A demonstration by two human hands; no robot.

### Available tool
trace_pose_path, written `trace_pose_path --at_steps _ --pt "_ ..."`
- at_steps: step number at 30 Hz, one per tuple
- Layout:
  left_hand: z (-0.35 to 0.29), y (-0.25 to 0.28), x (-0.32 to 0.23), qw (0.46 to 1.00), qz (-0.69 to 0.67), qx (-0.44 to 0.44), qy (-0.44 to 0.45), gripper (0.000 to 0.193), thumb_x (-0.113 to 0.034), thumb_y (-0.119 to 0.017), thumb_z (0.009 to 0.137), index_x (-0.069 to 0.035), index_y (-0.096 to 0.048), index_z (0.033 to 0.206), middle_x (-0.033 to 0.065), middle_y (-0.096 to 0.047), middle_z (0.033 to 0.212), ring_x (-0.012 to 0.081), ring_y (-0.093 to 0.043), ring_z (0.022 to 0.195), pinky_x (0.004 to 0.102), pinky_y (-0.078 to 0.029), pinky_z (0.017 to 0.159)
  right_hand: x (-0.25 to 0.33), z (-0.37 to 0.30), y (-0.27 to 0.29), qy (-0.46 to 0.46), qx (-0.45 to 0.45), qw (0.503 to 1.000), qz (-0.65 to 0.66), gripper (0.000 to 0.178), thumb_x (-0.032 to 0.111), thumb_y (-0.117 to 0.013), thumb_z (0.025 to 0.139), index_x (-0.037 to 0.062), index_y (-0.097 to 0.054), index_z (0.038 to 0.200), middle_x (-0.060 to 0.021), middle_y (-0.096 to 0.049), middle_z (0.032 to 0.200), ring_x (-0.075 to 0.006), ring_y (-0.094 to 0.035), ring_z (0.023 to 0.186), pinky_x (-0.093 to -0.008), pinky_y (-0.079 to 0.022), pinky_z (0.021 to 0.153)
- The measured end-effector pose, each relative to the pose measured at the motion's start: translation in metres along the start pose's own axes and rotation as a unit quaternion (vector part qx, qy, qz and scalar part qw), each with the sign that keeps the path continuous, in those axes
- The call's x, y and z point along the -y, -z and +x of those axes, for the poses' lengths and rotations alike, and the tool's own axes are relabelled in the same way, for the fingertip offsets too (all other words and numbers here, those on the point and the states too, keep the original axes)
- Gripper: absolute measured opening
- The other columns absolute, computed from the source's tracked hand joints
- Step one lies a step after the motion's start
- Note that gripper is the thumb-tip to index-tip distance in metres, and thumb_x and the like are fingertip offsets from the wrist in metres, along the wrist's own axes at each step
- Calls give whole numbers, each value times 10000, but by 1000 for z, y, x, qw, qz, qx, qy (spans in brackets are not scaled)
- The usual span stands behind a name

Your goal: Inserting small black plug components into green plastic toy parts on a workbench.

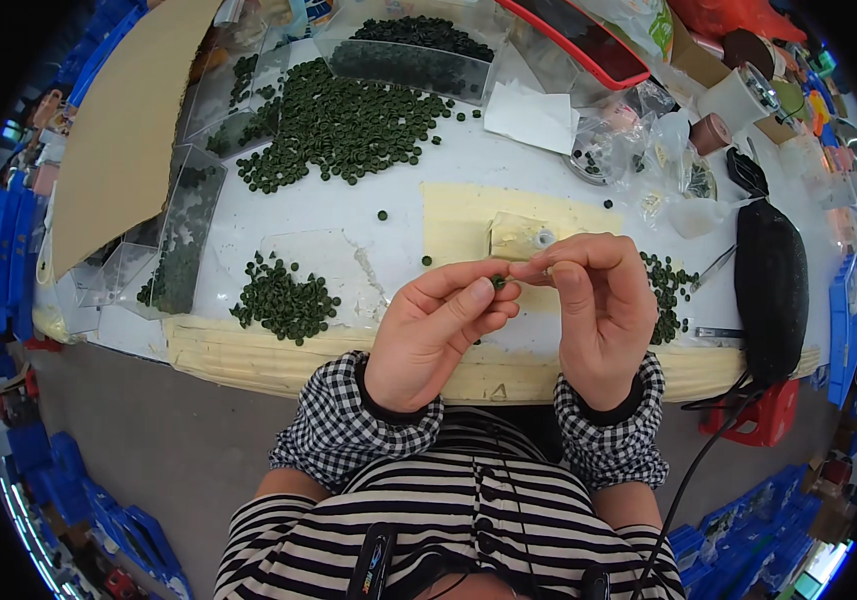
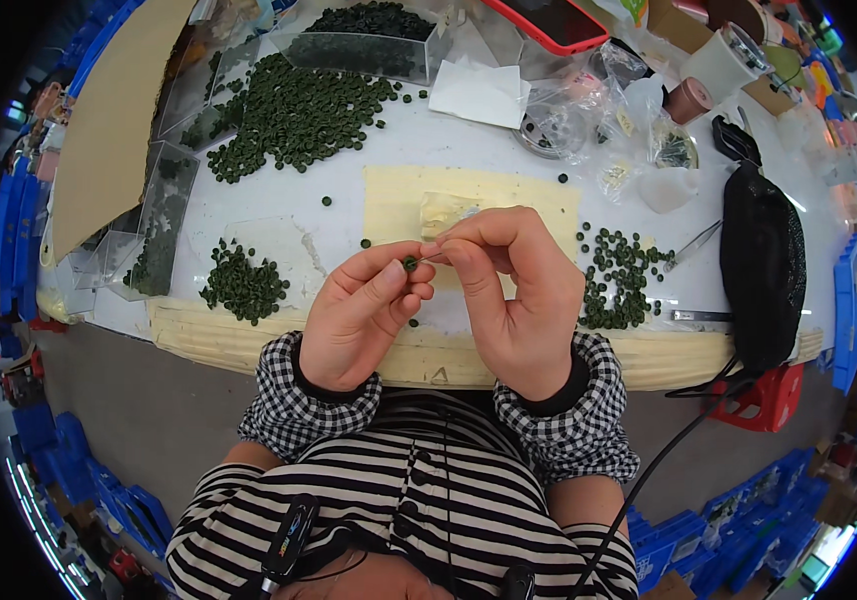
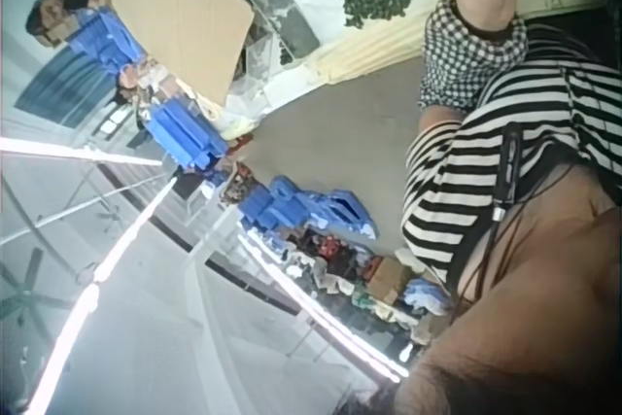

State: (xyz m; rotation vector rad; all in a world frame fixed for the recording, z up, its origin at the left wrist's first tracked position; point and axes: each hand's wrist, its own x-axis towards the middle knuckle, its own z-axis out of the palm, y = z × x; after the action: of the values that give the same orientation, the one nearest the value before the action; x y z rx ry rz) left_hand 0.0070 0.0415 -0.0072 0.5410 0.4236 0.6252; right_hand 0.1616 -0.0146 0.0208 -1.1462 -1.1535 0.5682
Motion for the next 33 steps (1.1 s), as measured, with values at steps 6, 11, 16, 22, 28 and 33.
trace_pose_path --at_steps 6,11,16,22,28,33 --pt "1 2 1 1000 -4 3 -8 283 -122 -523 990 19 -571 1231 85 -647 1043 131 -617 932 216 -524 832 1 3 1 21 18 999 -47 77 38 -580 946 -36 -559 952 -107 -660 895 -152 -679 826 -241 -542 722" --pt "1 2 2 999 17 -4 -29 265 -100 -545 976 12 -581 1213 102 -661 1047 147 -633 938 236 -529 840 4 2 0 -9 -34 999 15 84 42 -585 945 -37 -560 939 -96 -658 885 -145 -675 810 -243 -535 723" --pt "-3 -2 4 982 139 -52 -115 255 -41 -581 942 13 -588 1191 132 -674 1059 172 -653 956 266 -533 859 -4 7 13 73 -107 974 -184 68 30 -632 905 -20 -586 904 -91 -647 855 -168 -662 763 -260 -516 686" --pt "-3 -2 5 979 148 -44 -131 247 -16 -598 925 15 -594 1170 141 -674 1065 180 -656 965 273 -535 864 -7 16 14 140 -64 912 -380 94 19 -700 809 18 -625 866 -97 -630 850 -251 -607 760 -325 -486 659" --pt "-3 -1 6 978 150 -39 -139 227 -6 -597 922 16 -605 1147 145 -673 1069 193 -657 968 280 -537 866 -6 16 14 132 -22 900 -415 162 37 -717 780 26 -652 928 -90 -632 881 -261 -588 812 -348 -475 695" --pt "-4 -2 6 976 151 -43 -153 221 -2 -594 922 13 -611 1142 144 -675 1060 193 -657 968 284 -537 866 13 4 12 153 -54 910 -381 234 12 -730 756 32 -692 985 -84 -633 866 -248 -585 781 -327 -467 674"
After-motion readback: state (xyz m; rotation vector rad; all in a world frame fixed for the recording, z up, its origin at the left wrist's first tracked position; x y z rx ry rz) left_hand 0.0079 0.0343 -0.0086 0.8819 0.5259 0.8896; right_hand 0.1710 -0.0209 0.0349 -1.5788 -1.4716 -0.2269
